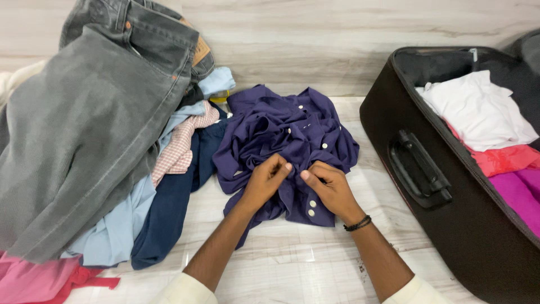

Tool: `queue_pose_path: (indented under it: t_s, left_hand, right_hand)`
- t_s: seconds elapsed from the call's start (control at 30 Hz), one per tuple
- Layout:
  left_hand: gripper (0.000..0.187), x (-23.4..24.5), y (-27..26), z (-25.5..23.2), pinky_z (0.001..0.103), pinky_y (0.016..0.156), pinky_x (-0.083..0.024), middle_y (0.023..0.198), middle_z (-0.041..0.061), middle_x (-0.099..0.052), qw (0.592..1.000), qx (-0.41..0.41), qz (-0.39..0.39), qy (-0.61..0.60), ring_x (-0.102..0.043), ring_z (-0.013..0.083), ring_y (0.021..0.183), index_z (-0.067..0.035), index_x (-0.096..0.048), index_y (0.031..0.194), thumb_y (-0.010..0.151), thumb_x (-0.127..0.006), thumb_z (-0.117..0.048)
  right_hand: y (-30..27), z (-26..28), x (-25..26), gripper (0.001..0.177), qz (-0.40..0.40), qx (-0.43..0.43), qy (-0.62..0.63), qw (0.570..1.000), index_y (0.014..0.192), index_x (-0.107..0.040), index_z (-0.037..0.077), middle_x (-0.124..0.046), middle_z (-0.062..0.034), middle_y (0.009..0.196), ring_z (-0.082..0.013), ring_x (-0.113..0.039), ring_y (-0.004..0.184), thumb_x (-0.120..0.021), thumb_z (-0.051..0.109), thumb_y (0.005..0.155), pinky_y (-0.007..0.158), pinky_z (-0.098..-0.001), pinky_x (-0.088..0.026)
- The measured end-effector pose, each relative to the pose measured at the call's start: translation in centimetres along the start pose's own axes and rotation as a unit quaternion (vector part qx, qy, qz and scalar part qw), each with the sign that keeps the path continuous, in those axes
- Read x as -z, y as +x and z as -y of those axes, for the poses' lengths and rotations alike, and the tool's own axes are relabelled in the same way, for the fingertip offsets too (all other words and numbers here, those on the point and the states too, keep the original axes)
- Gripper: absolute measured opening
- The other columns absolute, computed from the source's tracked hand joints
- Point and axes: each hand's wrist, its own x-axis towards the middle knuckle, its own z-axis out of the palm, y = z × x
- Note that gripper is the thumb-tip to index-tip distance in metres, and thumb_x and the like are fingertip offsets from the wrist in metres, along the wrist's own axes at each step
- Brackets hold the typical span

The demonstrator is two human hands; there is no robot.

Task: The person folds items of clothing, including a purple button-down shirt and a white polo shirt, and places them into a black suitcase on the floor.

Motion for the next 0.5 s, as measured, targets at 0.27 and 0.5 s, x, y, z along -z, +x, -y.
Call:
queue_pose_path:
  t_s: [0.27, 0.5]
  left_hand:
    - [0.025, -8.8, -12.0, -8.1, 0.051, 0.066, -0.052, 0.081, 0.019, -0.069, 0.97, -0.003, 0.15, 0.189, -0.067, 0.0416, 0.072, -0.006, -0.058, 0.089, 0.097, -0.064, -0.028]
    - [0.02, -6.5, -13.0, -9.5, 0.042, 0.068, -0.052, 0.084, 0.014, -0.068, 0.935, 0.102, 0.314, 0.127, -0.067, 0.032, 0.076, -0.007, -0.065, 0.094, 0.097, -0.067, -0.027]
  right_hand:
    - [0.5, 1.7, 3.8, 0.029, -0.183, -0.082, -0.017, 0.98, 0.101, -0.071, 0.003, -0.063, -0.0021, 0.082, -0.0089, -0.054, 0.067, -0.07, 0.031, 0.095, 0.059, -0.0249, -0.044]
    - [4.5, 6.8, 6.5, 0.042, 0.021, -0.245, -0.266, 0.932, 0.108, -0.08, 0.01, -0.076, -0.0131, 0.086, -0.0188, -0.069, 0.072, -0.072, 0.048, 0.093, 0.068, -0.0326, -0.054]
